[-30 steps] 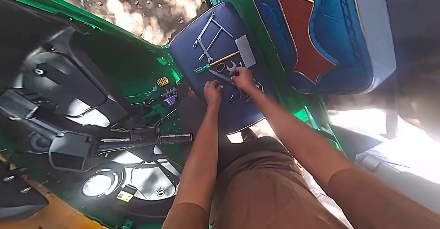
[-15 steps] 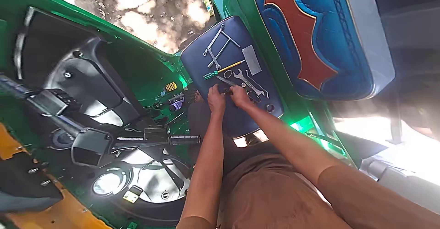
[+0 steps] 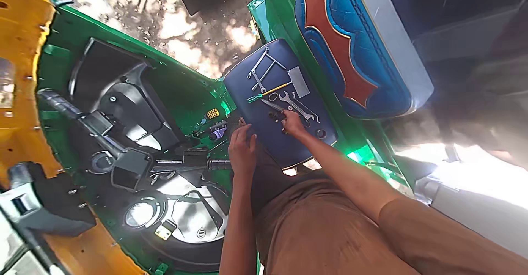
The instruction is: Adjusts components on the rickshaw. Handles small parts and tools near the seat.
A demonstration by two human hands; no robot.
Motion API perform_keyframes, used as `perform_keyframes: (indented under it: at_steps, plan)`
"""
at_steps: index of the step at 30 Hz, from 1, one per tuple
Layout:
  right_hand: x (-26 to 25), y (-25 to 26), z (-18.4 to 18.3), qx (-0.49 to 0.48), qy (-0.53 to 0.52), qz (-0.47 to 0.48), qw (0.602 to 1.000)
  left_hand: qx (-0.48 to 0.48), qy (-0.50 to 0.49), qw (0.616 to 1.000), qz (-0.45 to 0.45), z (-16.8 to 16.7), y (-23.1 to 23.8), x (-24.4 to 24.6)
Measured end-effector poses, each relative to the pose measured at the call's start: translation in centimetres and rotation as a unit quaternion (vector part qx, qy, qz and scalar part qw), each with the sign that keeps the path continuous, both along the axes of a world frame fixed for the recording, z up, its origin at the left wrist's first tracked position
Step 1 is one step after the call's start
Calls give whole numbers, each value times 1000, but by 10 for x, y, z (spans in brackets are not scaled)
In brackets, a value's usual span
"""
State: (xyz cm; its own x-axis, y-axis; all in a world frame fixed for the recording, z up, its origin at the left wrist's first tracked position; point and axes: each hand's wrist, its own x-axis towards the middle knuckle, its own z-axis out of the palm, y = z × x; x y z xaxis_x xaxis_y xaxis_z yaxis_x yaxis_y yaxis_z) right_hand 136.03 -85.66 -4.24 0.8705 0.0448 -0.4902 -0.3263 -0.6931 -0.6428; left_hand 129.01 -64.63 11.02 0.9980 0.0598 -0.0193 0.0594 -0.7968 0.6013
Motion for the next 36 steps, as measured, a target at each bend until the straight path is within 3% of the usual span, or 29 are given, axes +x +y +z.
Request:
perform_keyframes:
  at_steps: [5,9,13,15,17,20,25,28,31,36]
  plan:
    - [4,-13,97,96,-69,-104,988,70,-97,992,47,37,62,-27]
    - [26,-38,194,133,-256,-146,946,127,-60,990,27,17,93,-24]
    - [57,-68,286,92,-439,-170,877,210,-21,977,-42,-7,97,-21]
    - [72,-90,307,11,-512,-201,835,216,21,974,-60,-7,83,-22]
    - [88,-118,315,-112,-512,-234,819,206,54,973,-84,-12,73,-18]
    - [106,-152,315,-240,-353,-258,867,186,85,975,-87,-17,74,-15]
    - [128,-174,289,-227,-146,-252,929,190,118,973,-52,-18,74,-11]
    - [141,-165,286,-233,-145,-190,943,202,155,966,-39,-16,72,-7]
    - [166,-148,274,-304,-187,-126,926,192,156,968,-43,-16,73,-6]
    - [202,-132,274,-339,-164,-114,919,185,177,966,-36,-15,71,-3]
